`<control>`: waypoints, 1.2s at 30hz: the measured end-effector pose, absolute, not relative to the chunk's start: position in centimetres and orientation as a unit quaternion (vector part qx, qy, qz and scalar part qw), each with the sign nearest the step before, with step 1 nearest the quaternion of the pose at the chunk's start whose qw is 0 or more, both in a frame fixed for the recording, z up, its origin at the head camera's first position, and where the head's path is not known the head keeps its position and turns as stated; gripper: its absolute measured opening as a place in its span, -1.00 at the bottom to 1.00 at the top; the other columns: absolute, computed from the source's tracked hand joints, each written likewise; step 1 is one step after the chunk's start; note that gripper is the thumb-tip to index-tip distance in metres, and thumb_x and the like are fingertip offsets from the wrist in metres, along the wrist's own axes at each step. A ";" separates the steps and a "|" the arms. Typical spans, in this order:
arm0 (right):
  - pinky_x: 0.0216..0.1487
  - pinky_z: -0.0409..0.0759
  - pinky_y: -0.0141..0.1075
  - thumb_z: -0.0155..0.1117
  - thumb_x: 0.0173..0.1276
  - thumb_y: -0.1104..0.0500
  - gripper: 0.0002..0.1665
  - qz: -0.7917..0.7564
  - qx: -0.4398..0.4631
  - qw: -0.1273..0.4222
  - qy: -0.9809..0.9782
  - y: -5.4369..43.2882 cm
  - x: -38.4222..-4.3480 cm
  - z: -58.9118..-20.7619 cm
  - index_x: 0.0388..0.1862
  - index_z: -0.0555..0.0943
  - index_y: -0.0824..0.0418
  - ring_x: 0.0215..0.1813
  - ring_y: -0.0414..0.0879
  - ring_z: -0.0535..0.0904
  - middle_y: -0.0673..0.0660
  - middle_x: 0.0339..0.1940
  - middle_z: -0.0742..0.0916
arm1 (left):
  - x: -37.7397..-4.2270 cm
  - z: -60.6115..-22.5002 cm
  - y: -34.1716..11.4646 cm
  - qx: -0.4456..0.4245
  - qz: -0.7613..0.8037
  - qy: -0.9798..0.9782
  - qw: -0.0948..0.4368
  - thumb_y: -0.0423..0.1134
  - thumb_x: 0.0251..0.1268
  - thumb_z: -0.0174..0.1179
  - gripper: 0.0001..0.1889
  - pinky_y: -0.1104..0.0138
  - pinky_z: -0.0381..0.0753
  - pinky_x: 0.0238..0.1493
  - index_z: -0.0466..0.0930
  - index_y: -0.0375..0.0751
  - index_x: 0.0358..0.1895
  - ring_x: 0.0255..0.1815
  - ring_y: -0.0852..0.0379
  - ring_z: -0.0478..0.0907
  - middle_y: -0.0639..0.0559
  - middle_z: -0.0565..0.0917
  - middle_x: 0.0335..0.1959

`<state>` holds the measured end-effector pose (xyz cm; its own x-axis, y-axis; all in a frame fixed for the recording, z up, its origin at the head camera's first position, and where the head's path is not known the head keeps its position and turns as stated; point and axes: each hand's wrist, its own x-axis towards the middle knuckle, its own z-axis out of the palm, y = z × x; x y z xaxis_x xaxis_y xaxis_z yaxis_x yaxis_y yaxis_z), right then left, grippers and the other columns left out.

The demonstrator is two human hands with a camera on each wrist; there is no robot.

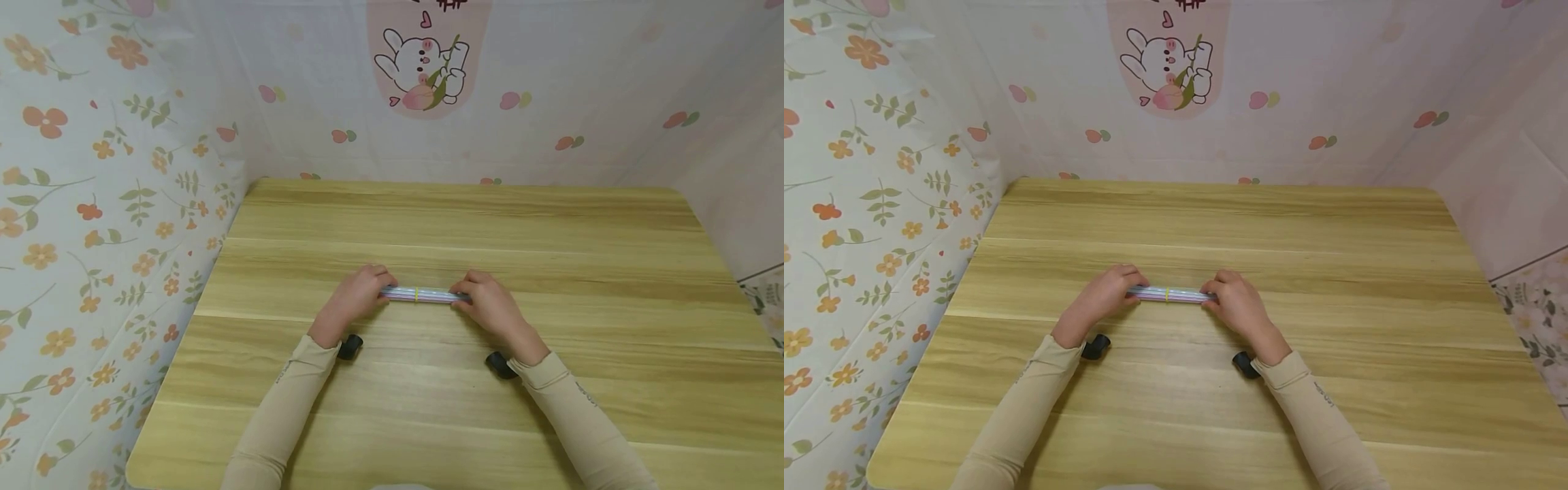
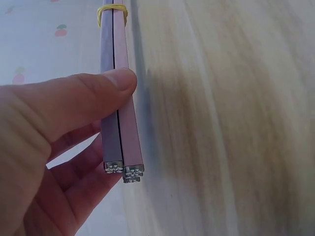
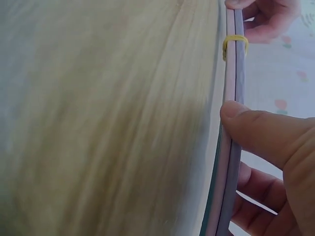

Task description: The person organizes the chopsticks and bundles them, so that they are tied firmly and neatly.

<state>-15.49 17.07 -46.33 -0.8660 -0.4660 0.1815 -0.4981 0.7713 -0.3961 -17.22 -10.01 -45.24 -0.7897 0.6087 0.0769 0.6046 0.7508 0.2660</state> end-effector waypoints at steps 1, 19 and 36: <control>-0.34 0.48 -0.26 0.49 0.09 0.18 -0.77 0.219 0.256 0.036 -0.941 17.1 -15.5 -46.4 -0.24 0.72 0.19 -0.37 -0.14 0.45 0.04 -0.37 0.62 | -17.2 -45.2 -10.0 0.324 0.142 0.935 0.008 -0.31 0.12 0.36 -0.75 0.21 0.56 0.01 0.67 -0.18 -0.10 -0.08 0.00 0.59 -0.02 0.65 -0.14; -0.39 0.46 -0.30 0.51 0.06 0.18 -0.77 0.207 0.254 0.034 -0.944 17.1 -15.0 -46.5 -0.27 0.73 0.18 -0.40 -0.16 0.42 0.03 -0.41 0.59 | -16.9 -45.8 -10.0 0.336 0.168 0.927 -0.001 -0.36 0.11 0.35 -0.79 0.22 0.56 0.01 0.68 -0.22 -0.15 -0.11 0.01 0.59 -0.04 0.65 -0.18; -0.29 0.51 -0.22 0.45 0.14 0.10 -0.69 0.210 0.241 -0.004 -0.948 17.7 -14.9 -46.0 -0.16 0.70 0.21 -0.32 -0.11 0.47 0.08 -0.32 0.64 | -16.9 -45.6 -10.1 0.336 0.174 0.926 0.018 -0.33 0.12 0.35 -0.75 0.20 0.51 0.06 0.63 -0.25 -0.11 -0.08 -0.02 0.55 -0.07 0.63 -0.14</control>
